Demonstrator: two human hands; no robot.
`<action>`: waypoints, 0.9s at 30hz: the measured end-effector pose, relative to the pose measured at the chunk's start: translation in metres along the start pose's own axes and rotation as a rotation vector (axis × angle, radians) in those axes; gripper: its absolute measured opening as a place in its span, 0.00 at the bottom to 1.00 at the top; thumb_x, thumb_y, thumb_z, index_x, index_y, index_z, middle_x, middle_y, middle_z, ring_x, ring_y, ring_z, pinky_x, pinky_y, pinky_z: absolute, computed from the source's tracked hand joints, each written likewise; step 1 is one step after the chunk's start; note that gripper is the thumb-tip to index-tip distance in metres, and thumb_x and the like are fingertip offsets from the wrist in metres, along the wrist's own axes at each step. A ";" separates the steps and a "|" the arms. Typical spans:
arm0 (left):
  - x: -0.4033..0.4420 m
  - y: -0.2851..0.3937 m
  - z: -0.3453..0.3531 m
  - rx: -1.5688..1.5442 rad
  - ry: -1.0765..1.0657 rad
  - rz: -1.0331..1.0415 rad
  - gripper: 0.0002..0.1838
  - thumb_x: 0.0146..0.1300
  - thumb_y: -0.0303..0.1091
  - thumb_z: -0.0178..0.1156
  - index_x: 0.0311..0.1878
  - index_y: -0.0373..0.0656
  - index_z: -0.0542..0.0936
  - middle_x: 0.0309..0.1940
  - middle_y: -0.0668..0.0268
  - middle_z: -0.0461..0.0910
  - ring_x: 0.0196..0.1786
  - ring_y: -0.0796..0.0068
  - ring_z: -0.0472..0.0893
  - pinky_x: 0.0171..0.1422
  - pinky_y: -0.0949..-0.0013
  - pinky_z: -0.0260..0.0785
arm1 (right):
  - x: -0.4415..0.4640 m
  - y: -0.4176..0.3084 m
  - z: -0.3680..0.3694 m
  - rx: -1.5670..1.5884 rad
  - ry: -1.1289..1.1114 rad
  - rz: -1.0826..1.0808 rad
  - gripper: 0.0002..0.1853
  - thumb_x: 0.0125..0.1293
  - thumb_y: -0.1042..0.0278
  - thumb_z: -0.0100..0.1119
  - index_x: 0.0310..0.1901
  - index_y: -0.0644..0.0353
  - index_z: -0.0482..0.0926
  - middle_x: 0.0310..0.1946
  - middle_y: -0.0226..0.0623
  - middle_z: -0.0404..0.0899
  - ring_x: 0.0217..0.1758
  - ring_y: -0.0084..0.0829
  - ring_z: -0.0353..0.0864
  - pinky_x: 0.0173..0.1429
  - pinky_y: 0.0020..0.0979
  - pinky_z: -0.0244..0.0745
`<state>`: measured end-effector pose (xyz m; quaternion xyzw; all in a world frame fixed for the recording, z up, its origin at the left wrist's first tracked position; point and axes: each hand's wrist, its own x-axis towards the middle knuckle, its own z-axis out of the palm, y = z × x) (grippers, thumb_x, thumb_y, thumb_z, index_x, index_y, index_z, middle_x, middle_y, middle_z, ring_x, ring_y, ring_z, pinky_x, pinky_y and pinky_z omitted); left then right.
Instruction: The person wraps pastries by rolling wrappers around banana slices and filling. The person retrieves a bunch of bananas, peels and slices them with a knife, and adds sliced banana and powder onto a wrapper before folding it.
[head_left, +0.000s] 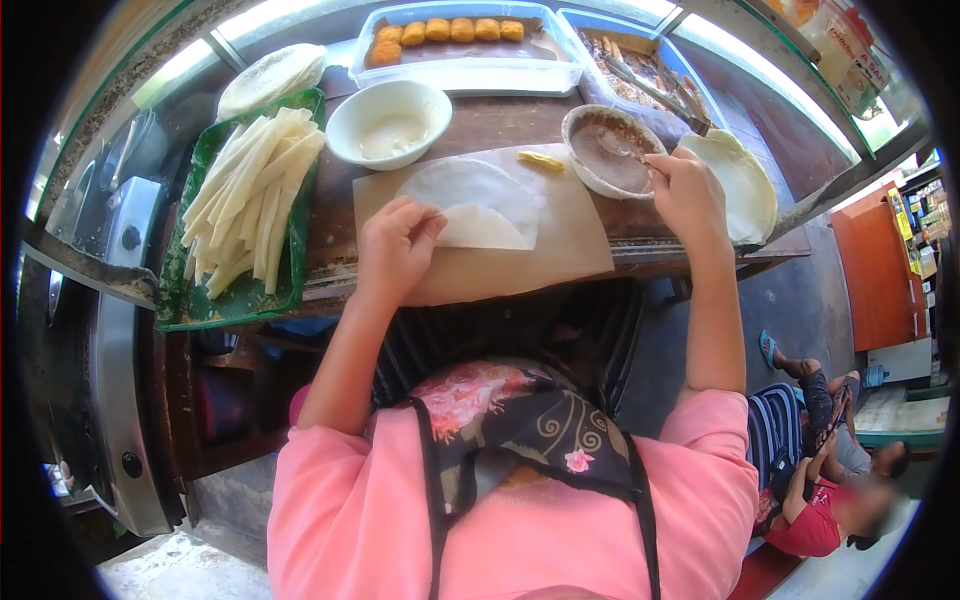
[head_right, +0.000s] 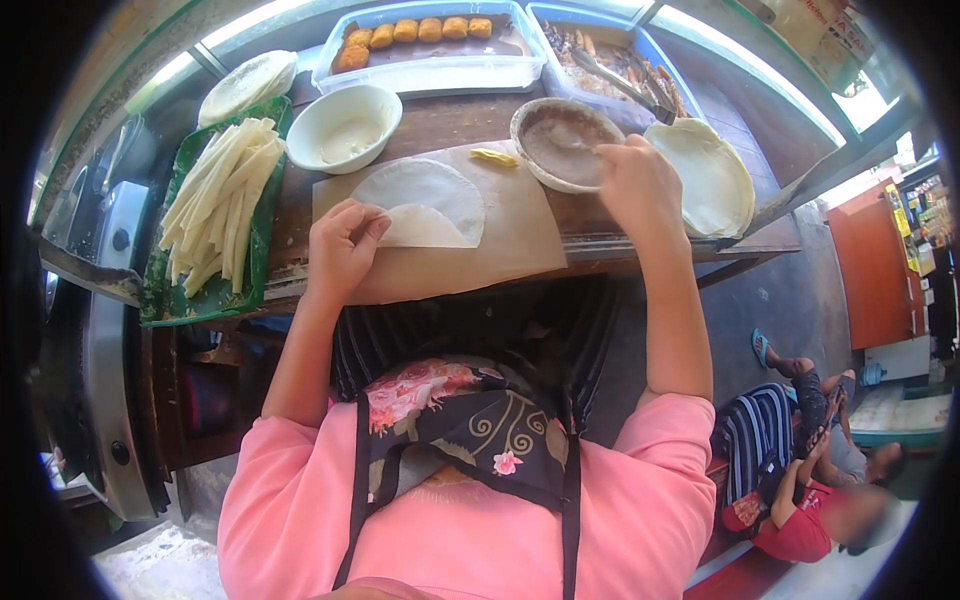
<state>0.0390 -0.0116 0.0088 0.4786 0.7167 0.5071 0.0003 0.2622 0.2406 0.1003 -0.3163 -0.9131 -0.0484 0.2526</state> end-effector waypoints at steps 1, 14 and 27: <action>0.002 -0.002 0.002 -0.001 -0.008 -0.015 0.03 0.59 0.25 0.66 0.36 0.36 0.84 0.33 0.55 0.83 0.34 0.54 0.82 0.39 0.60 0.74 | -0.002 0.001 0.010 -0.068 0.127 -0.082 0.09 0.61 0.68 0.64 0.41 0.56 0.89 0.40 0.37 0.84 0.46 0.45 0.83 0.51 0.43 0.77; 0.005 -0.007 -0.003 0.090 -0.009 0.290 0.12 0.50 0.21 0.65 0.40 0.39 0.84 0.41 0.56 0.82 0.46 0.49 0.80 0.50 0.55 0.74 | -0.047 -0.148 0.090 0.745 -0.031 -0.451 0.09 0.57 0.76 0.66 0.40 0.59 0.85 0.38 0.38 0.85 0.42 0.43 0.82 0.49 0.43 0.77; 0.009 -0.031 0.015 0.147 -0.051 0.353 0.05 0.54 0.34 0.67 0.30 0.45 0.83 0.36 0.61 0.78 0.47 0.54 0.79 0.47 0.53 0.72 | -0.030 -0.146 0.078 0.486 0.010 -0.602 0.07 0.62 0.77 0.60 0.42 0.65 0.82 0.36 0.45 0.79 0.40 0.49 0.79 0.47 0.46 0.73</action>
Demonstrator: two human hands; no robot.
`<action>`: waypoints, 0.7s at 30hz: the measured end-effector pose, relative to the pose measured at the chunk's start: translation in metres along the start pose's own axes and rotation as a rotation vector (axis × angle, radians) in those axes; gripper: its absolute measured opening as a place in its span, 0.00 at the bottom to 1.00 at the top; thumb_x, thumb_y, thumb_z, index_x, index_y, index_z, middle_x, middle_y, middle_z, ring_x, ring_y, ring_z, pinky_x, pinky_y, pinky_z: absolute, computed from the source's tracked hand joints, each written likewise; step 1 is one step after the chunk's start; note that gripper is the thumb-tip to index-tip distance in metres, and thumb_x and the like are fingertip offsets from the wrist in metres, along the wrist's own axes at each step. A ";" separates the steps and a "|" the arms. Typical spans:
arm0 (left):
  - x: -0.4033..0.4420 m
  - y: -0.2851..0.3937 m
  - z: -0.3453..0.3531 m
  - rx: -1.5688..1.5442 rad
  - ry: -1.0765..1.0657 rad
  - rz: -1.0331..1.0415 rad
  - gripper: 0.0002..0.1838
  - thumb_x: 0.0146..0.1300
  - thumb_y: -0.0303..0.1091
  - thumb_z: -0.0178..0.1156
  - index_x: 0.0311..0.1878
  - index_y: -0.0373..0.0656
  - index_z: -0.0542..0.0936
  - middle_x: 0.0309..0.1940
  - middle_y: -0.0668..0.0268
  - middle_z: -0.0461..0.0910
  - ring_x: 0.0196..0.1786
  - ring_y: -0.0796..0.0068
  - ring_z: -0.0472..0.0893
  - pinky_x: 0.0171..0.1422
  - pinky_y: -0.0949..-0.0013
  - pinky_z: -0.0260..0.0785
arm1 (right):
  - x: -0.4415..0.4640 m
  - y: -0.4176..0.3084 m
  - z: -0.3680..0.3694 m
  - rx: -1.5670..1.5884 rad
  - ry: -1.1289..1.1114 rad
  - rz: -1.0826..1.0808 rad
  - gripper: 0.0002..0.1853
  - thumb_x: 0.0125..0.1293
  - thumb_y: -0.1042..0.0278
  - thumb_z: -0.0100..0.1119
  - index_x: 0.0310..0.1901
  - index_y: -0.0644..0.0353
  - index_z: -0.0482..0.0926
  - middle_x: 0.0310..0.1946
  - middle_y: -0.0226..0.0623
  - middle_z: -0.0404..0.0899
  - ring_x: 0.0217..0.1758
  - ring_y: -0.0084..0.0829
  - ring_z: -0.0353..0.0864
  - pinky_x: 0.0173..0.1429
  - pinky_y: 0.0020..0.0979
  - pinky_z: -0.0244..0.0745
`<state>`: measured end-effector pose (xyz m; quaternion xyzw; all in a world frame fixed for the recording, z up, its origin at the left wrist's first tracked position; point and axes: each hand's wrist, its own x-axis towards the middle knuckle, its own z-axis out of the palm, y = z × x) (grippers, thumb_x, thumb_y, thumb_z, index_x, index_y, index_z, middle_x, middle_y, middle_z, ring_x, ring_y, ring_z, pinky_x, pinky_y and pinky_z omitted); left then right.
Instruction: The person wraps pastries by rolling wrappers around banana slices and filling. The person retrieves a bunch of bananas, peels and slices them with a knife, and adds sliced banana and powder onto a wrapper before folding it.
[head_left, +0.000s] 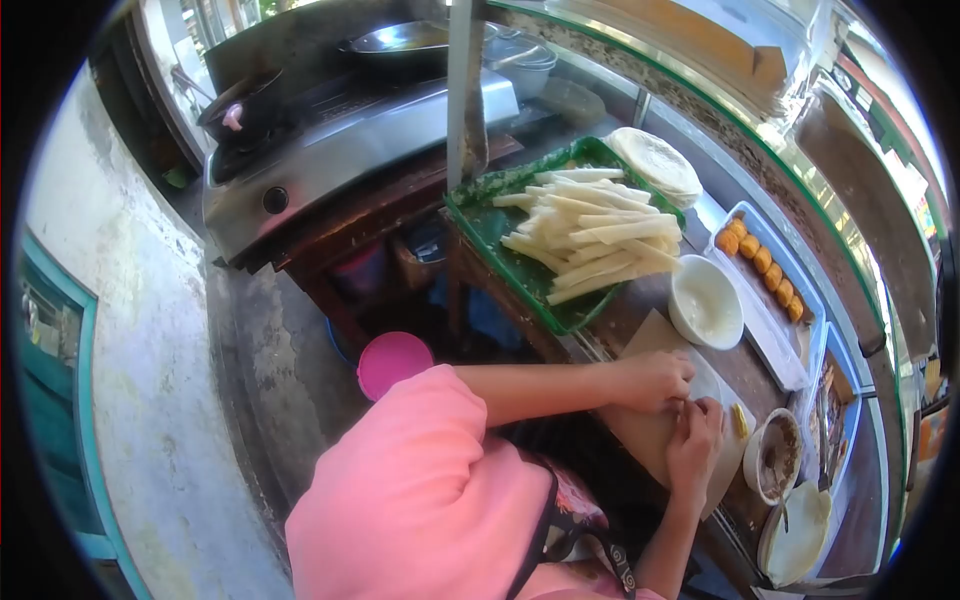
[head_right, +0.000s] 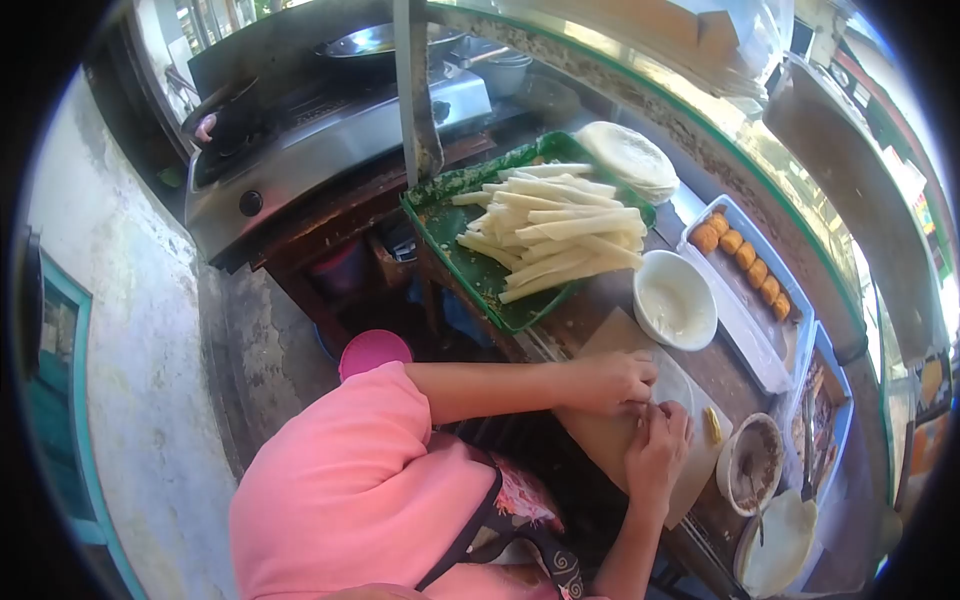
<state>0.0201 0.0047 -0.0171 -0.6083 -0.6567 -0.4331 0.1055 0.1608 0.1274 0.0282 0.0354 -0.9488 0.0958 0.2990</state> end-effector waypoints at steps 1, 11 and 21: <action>0.001 0.001 -0.007 0.029 0.003 0.024 0.05 0.54 0.34 0.67 0.29 0.45 0.82 0.36 0.62 0.78 0.48 0.55 0.78 0.49 0.53 0.72 | 0.000 0.004 -0.001 0.050 -0.051 0.023 0.08 0.61 0.77 0.60 0.43 0.65 0.82 0.36 0.45 0.79 0.40 0.49 0.79 0.48 0.46 0.73; 0.008 -0.017 0.023 0.166 0.004 -0.009 0.05 0.55 0.35 0.64 0.33 0.46 0.82 0.38 0.65 0.77 0.49 0.61 0.78 0.58 0.57 0.67 | 0.005 0.026 0.007 -0.085 -0.090 0.063 0.09 0.63 0.78 0.57 0.43 0.63 0.82 0.37 0.44 0.78 0.42 0.48 0.77 0.47 0.49 0.70; 0.014 -0.008 0.011 0.275 -0.026 0.052 0.04 0.57 0.34 0.61 0.32 0.46 0.81 0.37 0.64 0.78 0.49 0.62 0.78 0.61 0.58 0.65 | 0.006 0.037 0.007 0.135 -0.168 0.137 0.09 0.58 0.78 0.63 0.42 0.63 0.83 0.37 0.43 0.76 0.45 0.47 0.77 0.51 0.47 0.71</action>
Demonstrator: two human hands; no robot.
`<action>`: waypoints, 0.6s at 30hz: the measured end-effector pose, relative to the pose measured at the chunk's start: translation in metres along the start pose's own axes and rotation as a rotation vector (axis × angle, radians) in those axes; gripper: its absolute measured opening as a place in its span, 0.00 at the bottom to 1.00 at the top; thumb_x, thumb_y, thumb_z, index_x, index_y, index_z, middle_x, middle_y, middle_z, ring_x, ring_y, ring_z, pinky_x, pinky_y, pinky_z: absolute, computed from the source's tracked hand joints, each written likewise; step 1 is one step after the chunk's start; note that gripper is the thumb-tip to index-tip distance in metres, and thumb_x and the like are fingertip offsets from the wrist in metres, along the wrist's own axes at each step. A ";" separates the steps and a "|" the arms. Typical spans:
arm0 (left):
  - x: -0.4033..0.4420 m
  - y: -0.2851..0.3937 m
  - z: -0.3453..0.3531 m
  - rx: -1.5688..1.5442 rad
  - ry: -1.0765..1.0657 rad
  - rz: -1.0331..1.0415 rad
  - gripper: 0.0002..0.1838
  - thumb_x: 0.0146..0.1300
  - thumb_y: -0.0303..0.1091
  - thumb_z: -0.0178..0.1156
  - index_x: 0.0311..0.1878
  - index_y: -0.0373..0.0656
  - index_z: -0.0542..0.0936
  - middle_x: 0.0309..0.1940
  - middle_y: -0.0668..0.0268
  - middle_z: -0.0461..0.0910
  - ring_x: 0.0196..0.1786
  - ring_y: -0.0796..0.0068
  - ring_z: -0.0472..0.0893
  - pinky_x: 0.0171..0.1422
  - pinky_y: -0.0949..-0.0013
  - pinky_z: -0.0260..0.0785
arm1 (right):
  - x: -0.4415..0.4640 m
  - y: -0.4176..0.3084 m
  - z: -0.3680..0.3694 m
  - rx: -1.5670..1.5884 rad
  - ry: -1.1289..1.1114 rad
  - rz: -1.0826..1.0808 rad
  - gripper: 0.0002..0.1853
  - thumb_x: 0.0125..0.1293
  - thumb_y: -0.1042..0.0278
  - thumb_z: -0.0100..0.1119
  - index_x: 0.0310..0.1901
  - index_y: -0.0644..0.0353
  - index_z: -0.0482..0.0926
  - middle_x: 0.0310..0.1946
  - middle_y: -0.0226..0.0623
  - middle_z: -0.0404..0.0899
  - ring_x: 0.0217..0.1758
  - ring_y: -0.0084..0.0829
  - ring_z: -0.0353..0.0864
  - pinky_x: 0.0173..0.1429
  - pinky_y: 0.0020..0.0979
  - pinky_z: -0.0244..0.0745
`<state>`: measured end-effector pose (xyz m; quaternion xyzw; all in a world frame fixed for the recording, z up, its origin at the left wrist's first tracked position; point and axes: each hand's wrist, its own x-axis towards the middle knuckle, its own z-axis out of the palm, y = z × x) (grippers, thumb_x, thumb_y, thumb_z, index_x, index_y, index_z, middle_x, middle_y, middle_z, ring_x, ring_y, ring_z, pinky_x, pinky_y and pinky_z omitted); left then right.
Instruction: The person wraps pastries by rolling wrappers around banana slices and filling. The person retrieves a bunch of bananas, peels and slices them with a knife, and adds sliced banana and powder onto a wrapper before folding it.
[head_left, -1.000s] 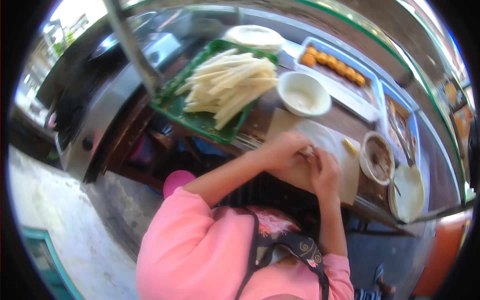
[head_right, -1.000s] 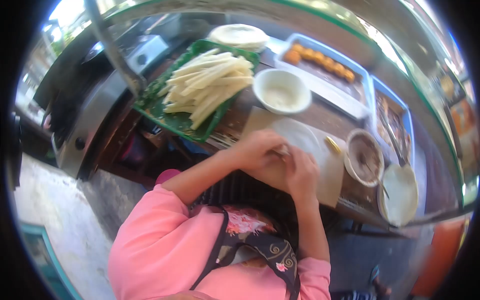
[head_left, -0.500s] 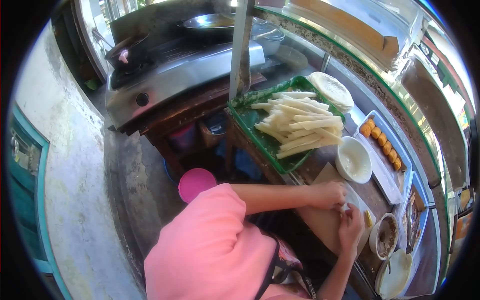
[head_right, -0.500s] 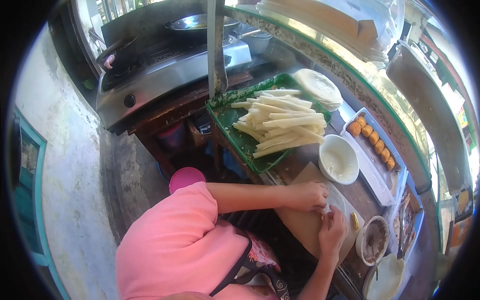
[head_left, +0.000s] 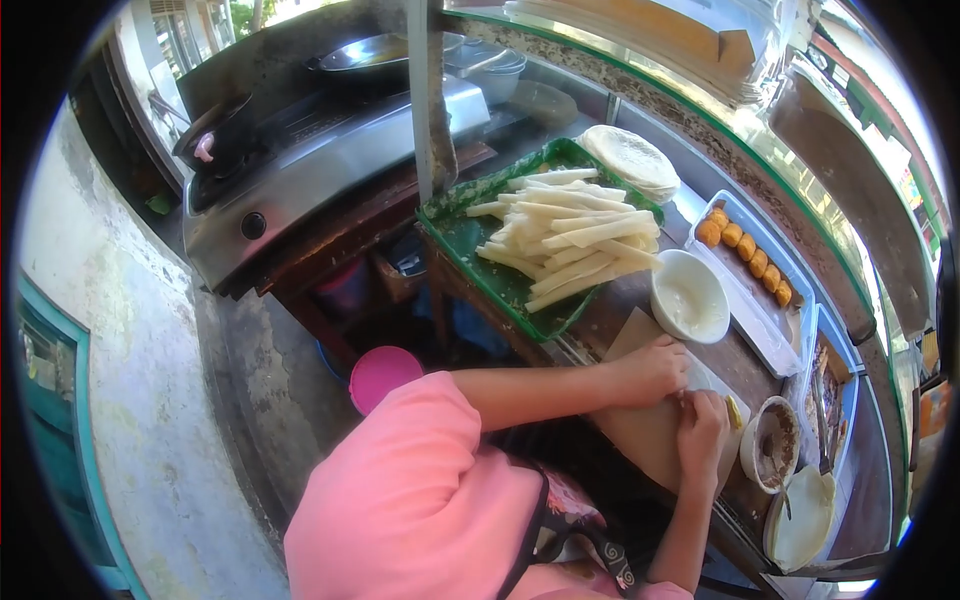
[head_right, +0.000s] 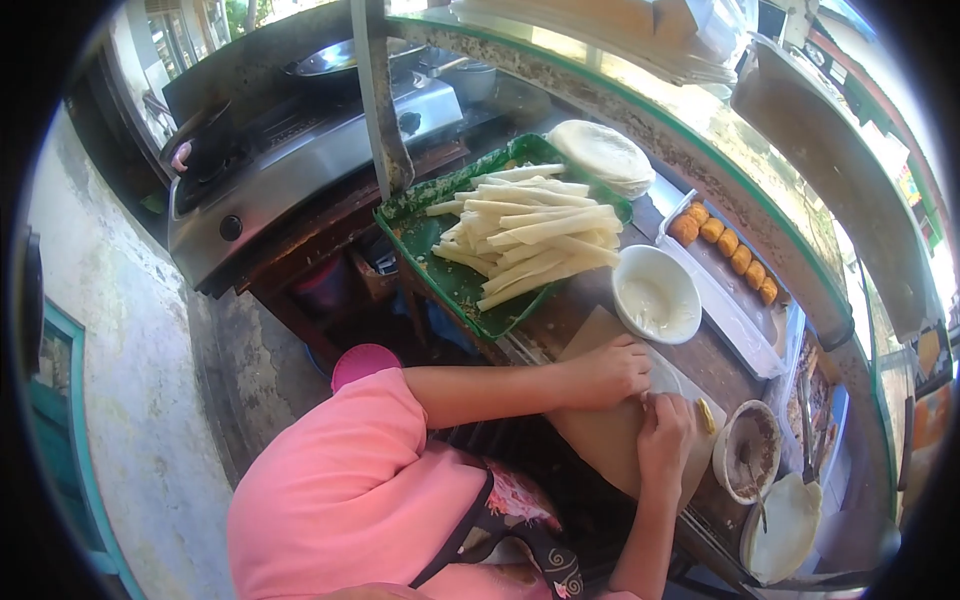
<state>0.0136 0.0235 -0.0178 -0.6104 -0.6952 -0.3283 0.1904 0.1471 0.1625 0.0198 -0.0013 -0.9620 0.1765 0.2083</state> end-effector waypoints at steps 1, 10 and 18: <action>-0.001 -0.002 0.005 -0.013 0.019 -0.013 0.05 0.57 0.35 0.61 0.33 0.46 0.80 0.36 0.64 0.78 0.49 0.62 0.78 0.60 0.58 0.65 | -0.001 -0.001 0.000 -0.061 0.026 -0.019 0.10 0.57 0.77 0.64 0.42 0.63 0.82 0.37 0.43 0.77 0.44 0.48 0.77 0.50 0.46 0.71; 0.003 -0.002 -0.012 -0.265 -0.146 -0.093 0.06 0.57 0.34 0.66 0.35 0.44 0.80 0.35 0.59 0.81 0.43 0.54 0.81 0.53 0.51 0.70 | 0.001 0.009 -0.007 0.165 0.013 0.081 0.07 0.55 0.75 0.66 0.37 0.60 0.83 0.33 0.41 0.82 0.39 0.48 0.81 0.46 0.45 0.75; 0.006 0.000 -0.008 -0.087 -0.080 -0.070 0.03 0.58 0.28 0.62 0.36 0.43 0.82 0.38 0.62 0.79 0.49 0.57 0.78 0.57 0.54 0.68 | 0.006 0.000 -0.015 -0.011 0.038 0.011 0.06 0.58 0.77 0.59 0.37 0.60 0.83 0.37 0.40 0.79 0.46 0.45 0.79 0.51 0.43 0.73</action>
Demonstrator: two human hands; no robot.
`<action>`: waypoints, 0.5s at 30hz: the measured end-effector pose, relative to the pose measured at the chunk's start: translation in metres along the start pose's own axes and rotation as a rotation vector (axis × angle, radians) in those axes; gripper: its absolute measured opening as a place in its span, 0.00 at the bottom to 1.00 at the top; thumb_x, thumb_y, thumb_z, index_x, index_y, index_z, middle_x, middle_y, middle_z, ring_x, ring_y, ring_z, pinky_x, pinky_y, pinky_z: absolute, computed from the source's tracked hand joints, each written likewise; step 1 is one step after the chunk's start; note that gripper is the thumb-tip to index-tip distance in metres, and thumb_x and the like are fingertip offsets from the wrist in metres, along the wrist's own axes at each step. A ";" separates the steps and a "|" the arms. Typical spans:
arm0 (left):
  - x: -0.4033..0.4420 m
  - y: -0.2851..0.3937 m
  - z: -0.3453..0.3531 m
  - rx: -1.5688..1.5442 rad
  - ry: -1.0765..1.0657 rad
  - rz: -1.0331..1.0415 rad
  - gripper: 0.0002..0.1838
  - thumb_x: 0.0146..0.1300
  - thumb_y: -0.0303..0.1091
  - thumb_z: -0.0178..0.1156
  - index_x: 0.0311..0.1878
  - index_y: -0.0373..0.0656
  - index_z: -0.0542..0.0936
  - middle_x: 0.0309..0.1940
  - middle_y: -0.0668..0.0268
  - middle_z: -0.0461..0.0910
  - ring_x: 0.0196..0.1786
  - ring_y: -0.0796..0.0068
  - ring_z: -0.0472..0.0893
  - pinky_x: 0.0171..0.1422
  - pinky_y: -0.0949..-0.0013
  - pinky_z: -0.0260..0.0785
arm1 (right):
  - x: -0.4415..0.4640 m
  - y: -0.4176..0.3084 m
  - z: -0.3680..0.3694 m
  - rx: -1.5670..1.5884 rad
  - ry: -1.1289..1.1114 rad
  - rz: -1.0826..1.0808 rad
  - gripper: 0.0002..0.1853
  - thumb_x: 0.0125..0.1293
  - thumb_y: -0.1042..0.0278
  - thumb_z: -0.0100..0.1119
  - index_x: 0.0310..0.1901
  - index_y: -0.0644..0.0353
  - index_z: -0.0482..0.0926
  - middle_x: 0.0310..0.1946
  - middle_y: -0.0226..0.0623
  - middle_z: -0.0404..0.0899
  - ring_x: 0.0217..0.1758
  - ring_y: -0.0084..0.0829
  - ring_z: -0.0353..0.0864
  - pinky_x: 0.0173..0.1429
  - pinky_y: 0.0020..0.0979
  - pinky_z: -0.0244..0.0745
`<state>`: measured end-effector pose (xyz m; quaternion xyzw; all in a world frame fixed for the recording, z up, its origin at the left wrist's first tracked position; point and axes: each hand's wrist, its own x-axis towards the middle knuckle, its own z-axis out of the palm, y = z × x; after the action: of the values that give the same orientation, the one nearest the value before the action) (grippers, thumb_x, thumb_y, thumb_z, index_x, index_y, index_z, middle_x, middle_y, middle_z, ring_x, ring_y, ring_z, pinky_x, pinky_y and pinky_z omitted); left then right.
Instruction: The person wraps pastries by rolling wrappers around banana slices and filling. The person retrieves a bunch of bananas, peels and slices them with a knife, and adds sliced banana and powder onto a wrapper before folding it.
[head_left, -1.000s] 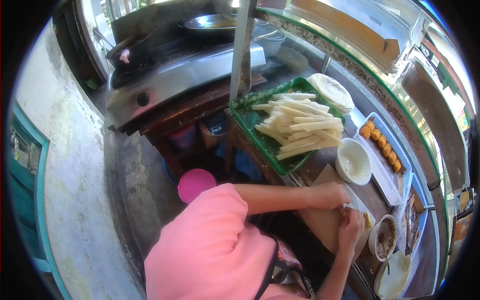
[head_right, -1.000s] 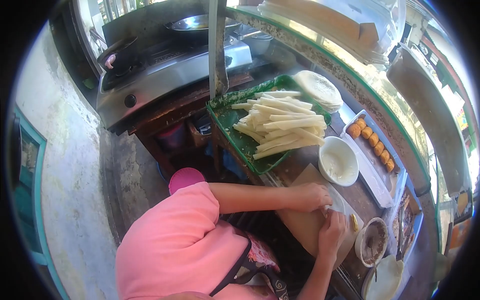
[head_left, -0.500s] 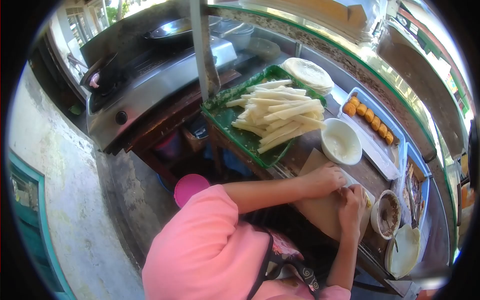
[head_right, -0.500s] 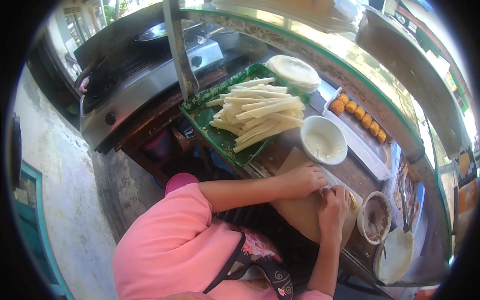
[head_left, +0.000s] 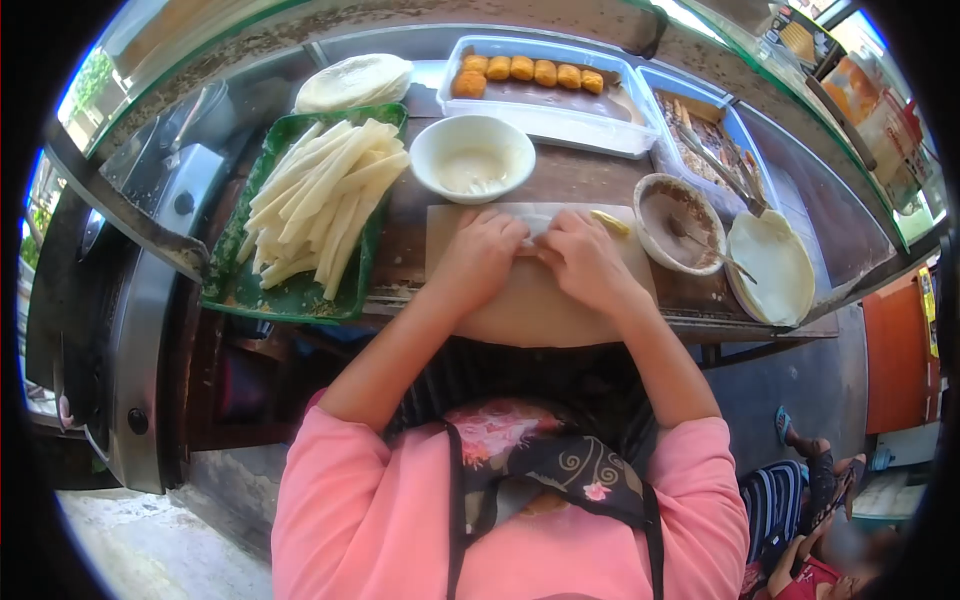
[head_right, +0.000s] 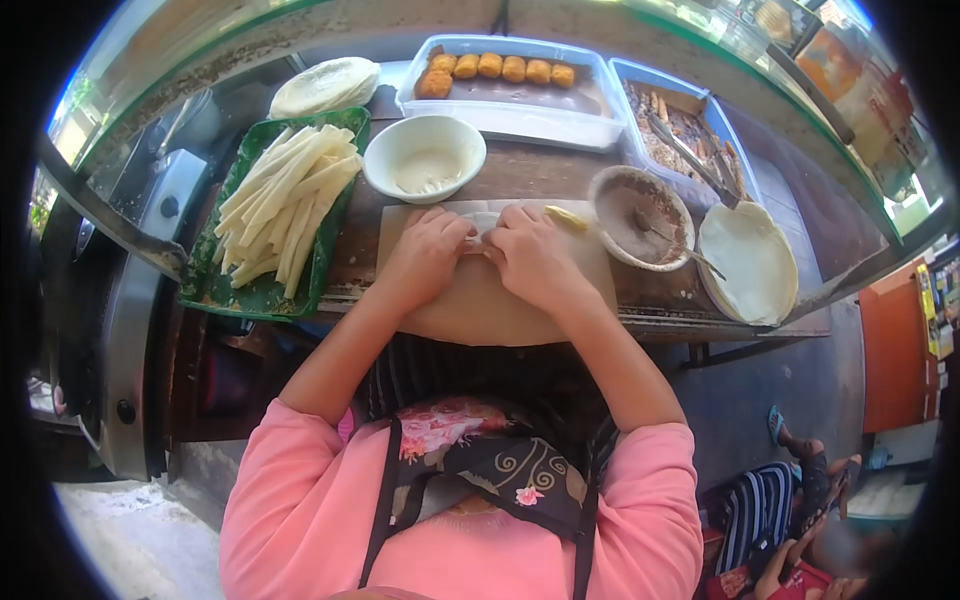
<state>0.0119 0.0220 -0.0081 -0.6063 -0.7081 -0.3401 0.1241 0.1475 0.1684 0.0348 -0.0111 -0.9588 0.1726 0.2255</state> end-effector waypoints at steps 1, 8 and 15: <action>0.000 -0.001 -0.002 0.006 -0.037 -0.006 0.04 0.58 0.28 0.62 0.37 0.43 0.82 0.38 0.62 0.79 0.50 0.58 0.78 0.58 0.55 0.67 | 0.000 -0.002 -0.001 0.077 -0.026 0.076 0.07 0.57 0.78 0.59 0.38 0.61 0.84 0.37 0.40 0.79 0.45 0.45 0.79 0.51 0.43 0.74; 0.009 0.018 -0.018 0.074 0.074 0.037 0.05 0.58 0.29 0.65 0.37 0.42 0.82 0.38 0.61 0.79 0.49 0.57 0.78 0.58 0.54 0.67 | 0.002 0.014 0.008 -0.086 0.017 -0.098 0.05 0.58 0.75 0.61 0.36 0.61 0.82 0.39 0.42 0.80 0.48 0.46 0.79 0.55 0.44 0.73; 0.004 0.002 0.001 -0.066 0.060 -0.054 0.06 0.58 0.28 0.65 0.39 0.41 0.81 0.37 0.59 0.80 0.49 0.53 0.79 0.57 0.53 0.69 | 0.007 0.022 0.008 0.109 -0.065 0.046 0.09 0.57 0.76 0.64 0.40 0.61 0.85 0.35 0.41 0.83 0.46 0.47 0.81 0.53 0.44 0.76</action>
<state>0.0132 0.0258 -0.0052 -0.5801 -0.7087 -0.3843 0.1159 0.1366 0.1870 0.0238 -0.0154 -0.9543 0.2299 0.1904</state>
